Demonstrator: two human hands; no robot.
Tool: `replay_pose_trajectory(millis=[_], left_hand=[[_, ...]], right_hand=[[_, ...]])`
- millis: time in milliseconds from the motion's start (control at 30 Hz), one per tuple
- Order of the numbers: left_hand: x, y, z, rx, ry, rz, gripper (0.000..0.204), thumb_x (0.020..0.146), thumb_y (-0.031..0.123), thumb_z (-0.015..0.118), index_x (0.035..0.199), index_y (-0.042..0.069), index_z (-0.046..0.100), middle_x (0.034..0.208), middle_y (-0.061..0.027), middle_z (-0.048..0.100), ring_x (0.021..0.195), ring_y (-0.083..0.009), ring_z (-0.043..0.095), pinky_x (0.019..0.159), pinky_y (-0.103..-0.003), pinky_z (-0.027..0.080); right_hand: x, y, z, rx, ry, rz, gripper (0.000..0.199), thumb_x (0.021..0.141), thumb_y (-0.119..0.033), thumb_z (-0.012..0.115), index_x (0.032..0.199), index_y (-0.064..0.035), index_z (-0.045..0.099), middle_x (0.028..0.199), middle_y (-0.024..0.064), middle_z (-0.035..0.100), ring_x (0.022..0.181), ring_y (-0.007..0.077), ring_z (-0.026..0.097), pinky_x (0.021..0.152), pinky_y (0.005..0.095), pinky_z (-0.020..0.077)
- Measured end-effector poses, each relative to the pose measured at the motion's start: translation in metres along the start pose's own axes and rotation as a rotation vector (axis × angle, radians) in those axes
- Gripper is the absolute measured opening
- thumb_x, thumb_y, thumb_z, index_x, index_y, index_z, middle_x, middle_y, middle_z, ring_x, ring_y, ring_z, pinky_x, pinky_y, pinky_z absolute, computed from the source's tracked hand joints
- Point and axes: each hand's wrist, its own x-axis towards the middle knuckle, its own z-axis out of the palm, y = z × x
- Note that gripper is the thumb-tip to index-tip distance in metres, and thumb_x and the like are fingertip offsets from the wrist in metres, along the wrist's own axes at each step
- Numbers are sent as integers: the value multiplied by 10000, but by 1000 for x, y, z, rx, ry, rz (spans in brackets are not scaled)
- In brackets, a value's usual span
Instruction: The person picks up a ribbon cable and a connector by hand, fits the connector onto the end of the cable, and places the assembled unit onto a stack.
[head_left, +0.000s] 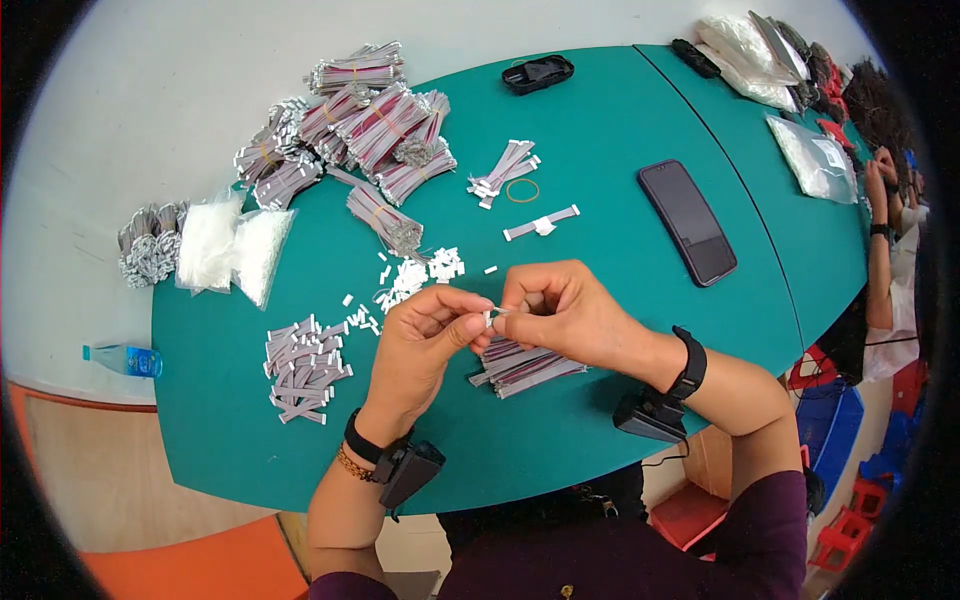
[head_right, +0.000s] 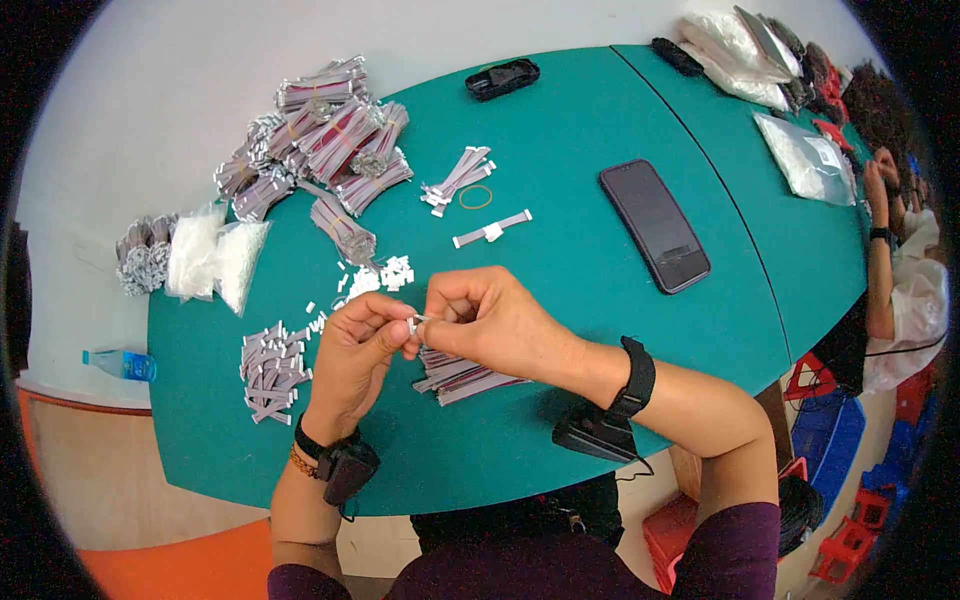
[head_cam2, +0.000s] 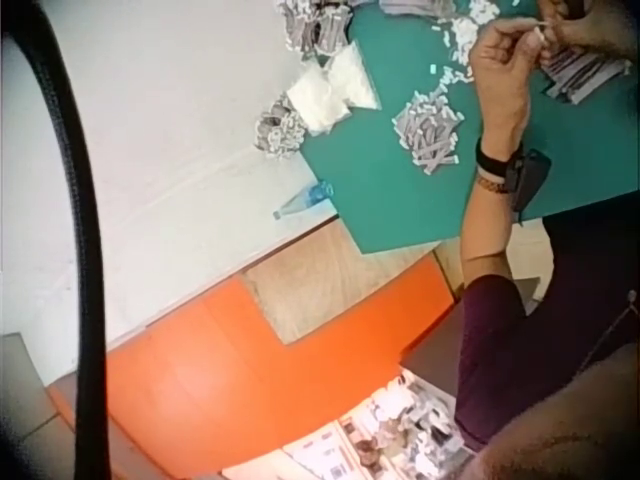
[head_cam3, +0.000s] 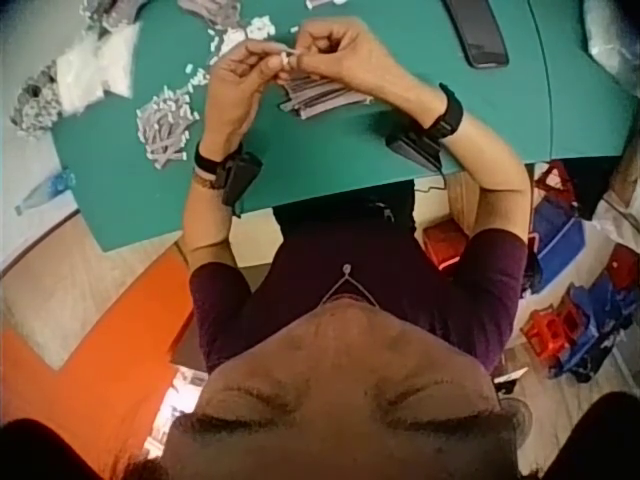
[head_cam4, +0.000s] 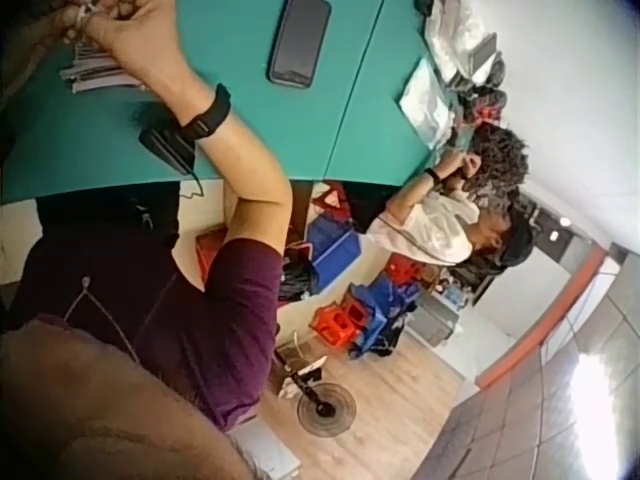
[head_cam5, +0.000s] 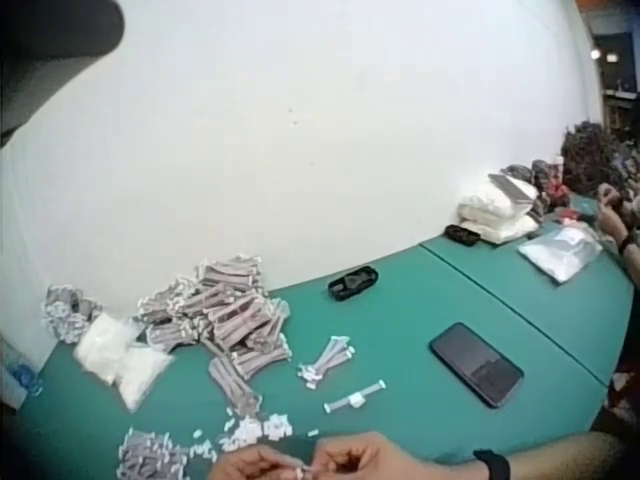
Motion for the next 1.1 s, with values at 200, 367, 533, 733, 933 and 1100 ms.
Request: replay_pose_trajectory(millis=[200,367,533,733,933,1100], left_hand=[[0,1,0,56,14,21,143,811,60,638,924,-20,602,804,-77,628,699,-121,577,634,-229,462],[0,0,1,108,15,71,146,810,48,637,930,-31,611,801,-78,634,685,-117,580,631,-220,468],[-1,0,1,138,21,90,147,813,35,633,944,-31,616,817,-74,637,698,-103,580,633,-218,477],[0,3,-2,161,-3,104,173,811,20,634,977,-27,622,858,-70,640,745,-96,592,663,-222,495],[0,6,-2,162,7,62,188,804,14,638,988,-23,623,893,-73,641,799,-108,606,711,-227,506],[-1,5,-4,166,13,76,186,803,9,636,986,-21,622,927,-81,644,839,-120,611,743,-235,511]], right_hand=[[-1,-2,2,6,18,4,160,811,-52,617,685,-40,519,549,-34,506,503,1,442,442,184,303],[-2,0,2,8,27,-20,160,825,-48,597,689,-34,513,539,-36,492,495,1,426,438,189,298],[-3,-1,3,-1,30,-33,162,833,-52,588,692,-28,513,542,-38,486,499,-1,419,438,191,296],[-3,-4,5,-34,46,-22,169,843,-73,592,699,-23,519,556,-34,500,509,0,432,444,190,306],[-2,-5,2,-42,36,-2,143,849,-100,596,737,-20,556,574,-25,531,520,4,461,454,182,322],[0,-6,0,-82,-3,45,126,850,-117,602,775,-18,583,589,-21,553,524,5,469,461,180,331]])
